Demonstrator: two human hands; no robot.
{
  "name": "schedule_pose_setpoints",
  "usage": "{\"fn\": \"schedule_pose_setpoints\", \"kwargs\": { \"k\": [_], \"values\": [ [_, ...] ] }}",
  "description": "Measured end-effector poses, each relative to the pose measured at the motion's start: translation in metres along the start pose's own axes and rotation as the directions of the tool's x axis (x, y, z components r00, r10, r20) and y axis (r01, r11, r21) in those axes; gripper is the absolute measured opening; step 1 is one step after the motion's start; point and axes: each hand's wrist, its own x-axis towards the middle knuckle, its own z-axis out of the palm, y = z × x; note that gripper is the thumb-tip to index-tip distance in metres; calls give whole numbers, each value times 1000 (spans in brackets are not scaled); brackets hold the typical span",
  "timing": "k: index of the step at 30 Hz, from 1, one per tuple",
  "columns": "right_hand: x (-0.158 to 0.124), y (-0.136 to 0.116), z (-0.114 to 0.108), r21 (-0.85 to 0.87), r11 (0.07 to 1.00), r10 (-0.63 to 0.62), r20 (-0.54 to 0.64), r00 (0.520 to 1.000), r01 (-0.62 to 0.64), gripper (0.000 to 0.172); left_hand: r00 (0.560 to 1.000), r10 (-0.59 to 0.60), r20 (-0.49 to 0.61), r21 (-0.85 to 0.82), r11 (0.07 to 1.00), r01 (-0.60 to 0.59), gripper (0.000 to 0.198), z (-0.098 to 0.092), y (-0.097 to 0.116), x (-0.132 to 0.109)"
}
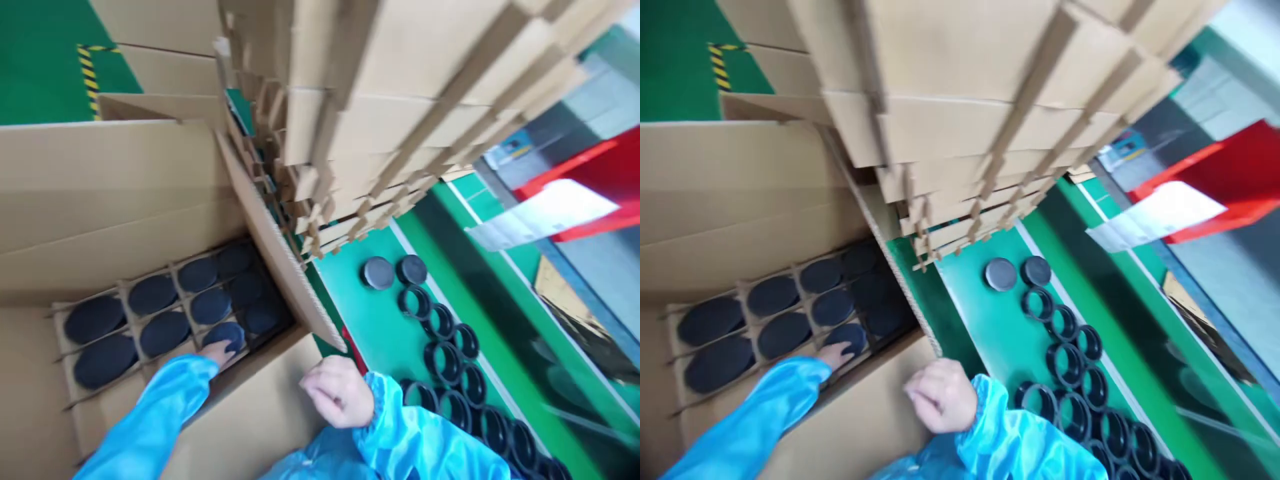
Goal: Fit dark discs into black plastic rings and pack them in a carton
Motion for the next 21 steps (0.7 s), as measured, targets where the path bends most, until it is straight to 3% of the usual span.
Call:
{"fn": "schedule_pose_setpoints", "kwargs": {
  "k": [1,2,3,4,5,6,7,8,9,11,13,15,17,19,21],
  "values": [
    [-10,9,-21,-79,990,112,-94,989,-120,19,1000,-2,-15,-10,1000,2,25,-12,7,-4],
    [-19,22,-44,-166,941,261,-194,946,-294,22,1000,-4,-26,-15,1000,3,25,-24,14,-12],
    [-28,39,-68,-233,844,411,-297,862,-483,26,998,0,-59,-25,1000,-1,26,-35,22,-25],
    [-36,58,-92,-276,687,559,-390,731,-672,29,993,1,-116,-39,999,-5,27,-45,29,-42],
    [-41,80,-115,-282,575,623,-458,634,-768,31,981,10,-192,-66,998,-23,29,-53,38,-63],
    [-45,104,-138,-276,496,652,-508,563,-823,33,926,19,-376,-123,990,-71,31,-56,49,-87],
    [-46,129,-159,-266,429,671,-545,502,-863,41,835,30,-549,-156,978,-138,32,-56,62,-111],
    [-46,153,-177,-251,373,686,-574,448,-893,57,772,90,-630,-166,955,-247,30,-52,77,-136],
    [-45,176,-193,-234,318,705,-590,394,-919,74,734,173,-657,-155,921,-356,27,-45,94,-158],
    [-40,213,-215,-199,230,750,-588,304,-953,99,710,330,-622,-131,850,-511,22,-22,137,-192],
    [-36,239,-225,-178,195,787,-559,262,-965,105,723,469,-506,-112,796,-595,23,2,188,-207],
    [-37,251,-228,-167,205,799,-540,263,-964,104,709,578,-405,-84,748,-658,30,17,241,-203],
    [-42,254,-232,-149,233,792,-544,276,-961,102,708,612,-352,-37,747,-664,35,20,293,-183],
    [-53,248,-241,-120,253,781,-560,276,-960,100,737,594,-322,31,785,-619,38,16,342,-157],
    [-70,236,-254,-56,285,762,-593,261,-957,100,744,587,-319,78,798,-597,54,10,389,-131]
  ]
}}
